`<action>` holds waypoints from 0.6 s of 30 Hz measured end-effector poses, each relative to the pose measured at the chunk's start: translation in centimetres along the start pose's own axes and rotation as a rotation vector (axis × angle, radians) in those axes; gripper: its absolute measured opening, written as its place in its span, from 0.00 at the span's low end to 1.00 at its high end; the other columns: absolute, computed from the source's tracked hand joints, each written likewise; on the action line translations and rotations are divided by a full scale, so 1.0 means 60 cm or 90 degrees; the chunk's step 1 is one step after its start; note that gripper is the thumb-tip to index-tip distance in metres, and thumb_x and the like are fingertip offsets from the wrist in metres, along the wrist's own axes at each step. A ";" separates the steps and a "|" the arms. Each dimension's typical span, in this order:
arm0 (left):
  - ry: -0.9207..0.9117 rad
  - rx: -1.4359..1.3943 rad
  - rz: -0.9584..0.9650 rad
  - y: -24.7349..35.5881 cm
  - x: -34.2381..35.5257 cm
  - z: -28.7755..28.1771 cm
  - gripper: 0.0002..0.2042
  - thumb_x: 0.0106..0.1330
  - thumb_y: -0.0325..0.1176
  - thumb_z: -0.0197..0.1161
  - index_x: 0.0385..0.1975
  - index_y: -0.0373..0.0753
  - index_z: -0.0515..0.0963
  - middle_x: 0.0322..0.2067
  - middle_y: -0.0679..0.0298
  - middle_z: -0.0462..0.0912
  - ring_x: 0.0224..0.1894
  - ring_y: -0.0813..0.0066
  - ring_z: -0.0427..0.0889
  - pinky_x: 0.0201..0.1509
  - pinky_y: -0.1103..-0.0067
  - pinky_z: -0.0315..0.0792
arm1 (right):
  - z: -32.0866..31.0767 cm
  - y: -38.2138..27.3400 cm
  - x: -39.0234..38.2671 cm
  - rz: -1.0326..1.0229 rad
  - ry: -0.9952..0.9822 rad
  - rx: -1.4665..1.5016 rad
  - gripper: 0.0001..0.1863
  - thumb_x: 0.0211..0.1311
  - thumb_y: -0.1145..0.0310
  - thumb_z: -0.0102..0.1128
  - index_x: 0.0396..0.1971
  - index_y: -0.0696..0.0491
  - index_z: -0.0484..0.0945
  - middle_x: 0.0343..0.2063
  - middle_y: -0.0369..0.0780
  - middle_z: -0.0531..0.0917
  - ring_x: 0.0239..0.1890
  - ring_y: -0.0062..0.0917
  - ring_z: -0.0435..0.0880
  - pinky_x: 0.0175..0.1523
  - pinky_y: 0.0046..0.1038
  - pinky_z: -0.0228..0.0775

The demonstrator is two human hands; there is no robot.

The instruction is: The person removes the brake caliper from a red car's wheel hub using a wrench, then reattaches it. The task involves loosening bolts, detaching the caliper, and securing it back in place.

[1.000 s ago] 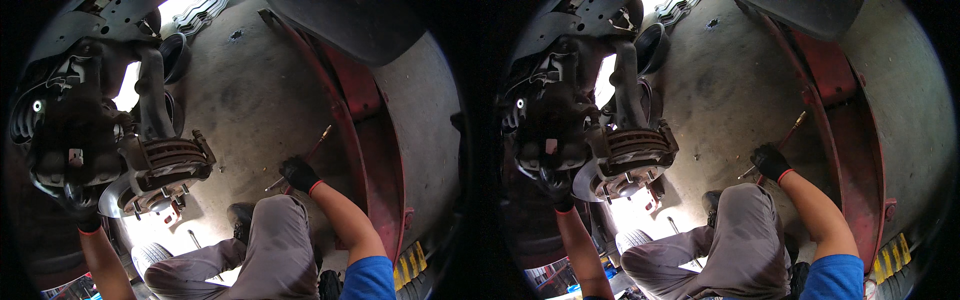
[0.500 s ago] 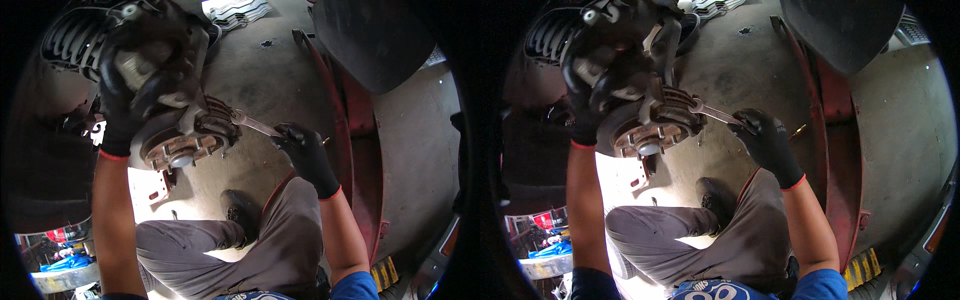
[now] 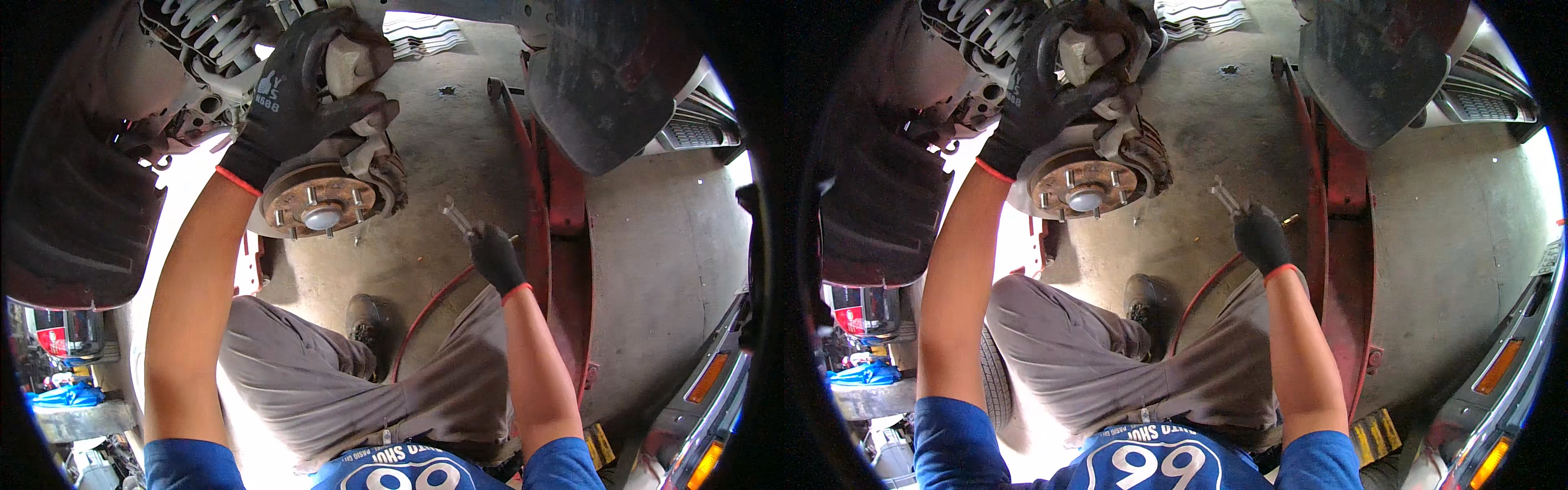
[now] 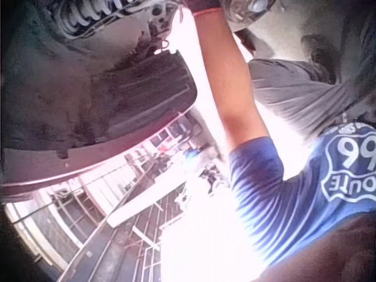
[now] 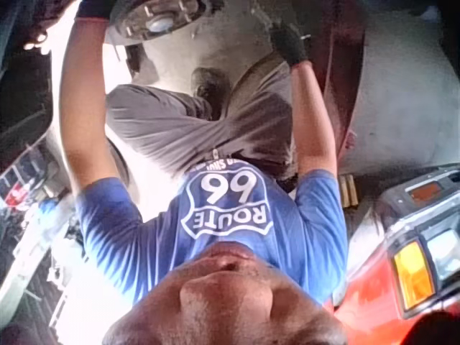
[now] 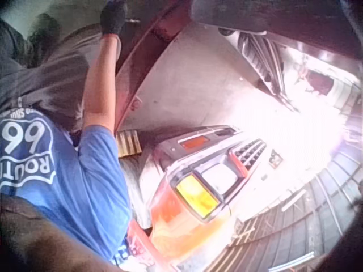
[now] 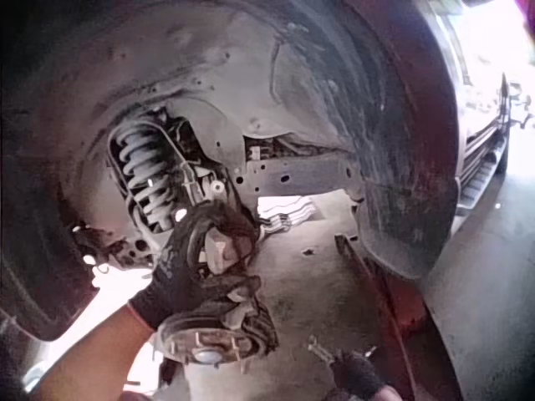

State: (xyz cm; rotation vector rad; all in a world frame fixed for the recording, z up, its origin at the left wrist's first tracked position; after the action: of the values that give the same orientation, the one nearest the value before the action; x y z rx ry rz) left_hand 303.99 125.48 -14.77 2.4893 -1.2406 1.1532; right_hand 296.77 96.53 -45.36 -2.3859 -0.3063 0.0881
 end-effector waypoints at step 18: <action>0.047 0.014 -0.012 0.009 -0.007 0.016 0.46 0.49 0.44 0.82 0.67 0.34 0.65 0.62 0.42 0.73 0.65 0.39 0.71 0.70 0.55 0.65 | 0.076 -0.265 0.091 -0.239 0.457 0.201 0.31 0.65 0.65 0.67 0.65 0.57 0.68 0.52 0.52 0.75 0.54 0.49 0.76 0.57 0.45 0.71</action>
State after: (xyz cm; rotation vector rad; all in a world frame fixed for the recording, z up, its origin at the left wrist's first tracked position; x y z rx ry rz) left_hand 303.95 125.00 -15.85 2.4442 -1.1883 1.2489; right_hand 298.27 112.19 -37.94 -1.8614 -0.3507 -0.8112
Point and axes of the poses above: each hand's wrist, its own x-axis towards the middle knuckle, its own z-axis out of the palm, y = z × x, the point moved 1 cm from there along x, towards the middle knuckle
